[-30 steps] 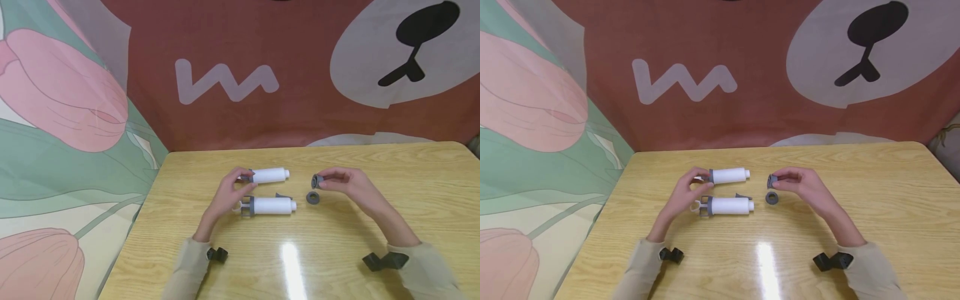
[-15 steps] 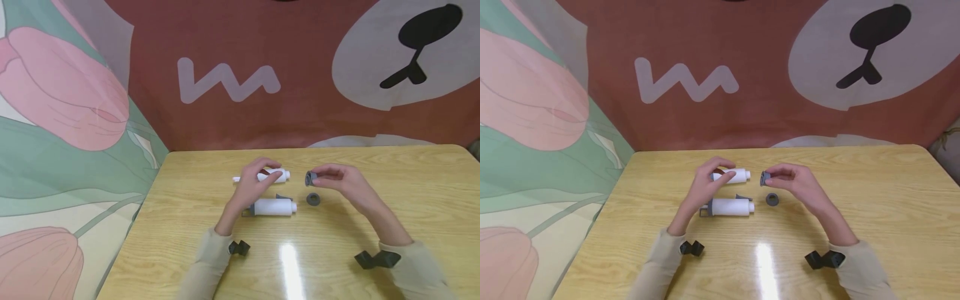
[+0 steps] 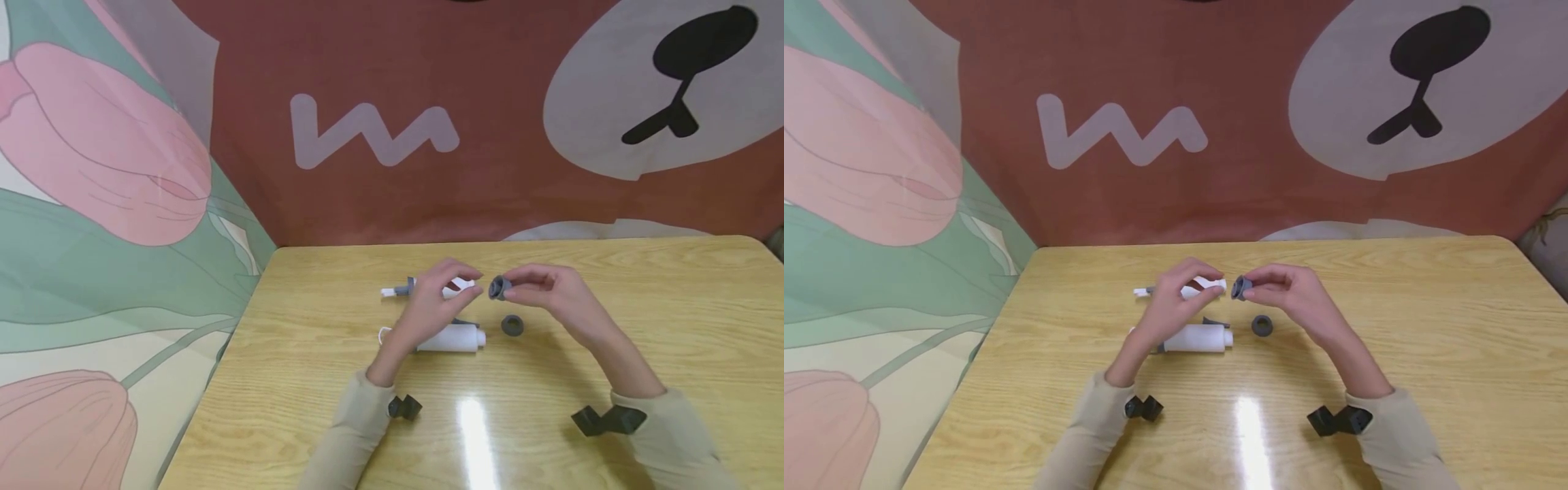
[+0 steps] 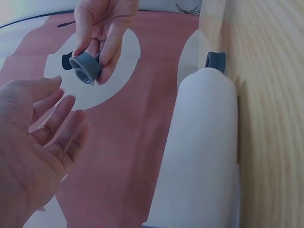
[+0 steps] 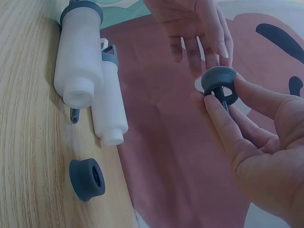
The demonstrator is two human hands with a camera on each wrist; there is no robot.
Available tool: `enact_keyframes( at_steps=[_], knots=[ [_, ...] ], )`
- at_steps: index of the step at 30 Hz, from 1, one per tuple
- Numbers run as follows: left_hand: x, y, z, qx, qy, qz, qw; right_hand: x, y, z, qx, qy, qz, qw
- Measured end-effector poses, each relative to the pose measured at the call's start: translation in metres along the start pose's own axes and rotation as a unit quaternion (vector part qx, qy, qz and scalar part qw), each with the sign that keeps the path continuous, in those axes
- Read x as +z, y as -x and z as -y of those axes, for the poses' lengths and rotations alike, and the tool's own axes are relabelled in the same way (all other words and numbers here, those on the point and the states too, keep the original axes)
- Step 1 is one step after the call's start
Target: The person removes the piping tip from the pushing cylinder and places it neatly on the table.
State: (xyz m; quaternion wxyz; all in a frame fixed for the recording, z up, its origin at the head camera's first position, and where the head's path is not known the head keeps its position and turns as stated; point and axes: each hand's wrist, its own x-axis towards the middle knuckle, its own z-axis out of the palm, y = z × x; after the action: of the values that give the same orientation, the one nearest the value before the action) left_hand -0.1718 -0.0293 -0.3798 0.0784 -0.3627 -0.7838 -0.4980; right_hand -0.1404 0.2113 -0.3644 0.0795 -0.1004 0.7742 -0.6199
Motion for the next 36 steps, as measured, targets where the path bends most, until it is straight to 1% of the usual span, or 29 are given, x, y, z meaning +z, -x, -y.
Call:
enact_keyframes(
  at_steps=[5,14,20,27,33,36],
  knots=[
    [0.004,0.0,0.0,-0.007,0.002,0.009,0.9999,0.0,0.0,0.0,-0.004,-0.005,0.004,1.0],
    [0.01,0.0,0.0,0.011,0.031,-0.004,0.9994,0.002,0.0,-0.001,-0.014,-0.025,0.008,0.9996],
    [0.012,0.0,-0.002,0.015,0.038,-0.009,0.9991,0.003,0.0,0.0,-0.008,-0.011,0.006,0.9999],
    [0.014,0.001,-0.002,0.017,0.051,0.006,0.9985,0.004,0.001,0.0,-0.016,-0.009,0.003,0.9998],
    [0.015,0.002,-0.004,0.006,0.061,0.012,0.998,0.005,0.001,0.0,-0.013,-0.014,-0.002,0.9998],
    [0.016,0.002,-0.006,0.001,0.058,0.011,0.9982,0.005,0.0,0.0,-0.009,-0.006,-0.003,0.9999]
  ],
)
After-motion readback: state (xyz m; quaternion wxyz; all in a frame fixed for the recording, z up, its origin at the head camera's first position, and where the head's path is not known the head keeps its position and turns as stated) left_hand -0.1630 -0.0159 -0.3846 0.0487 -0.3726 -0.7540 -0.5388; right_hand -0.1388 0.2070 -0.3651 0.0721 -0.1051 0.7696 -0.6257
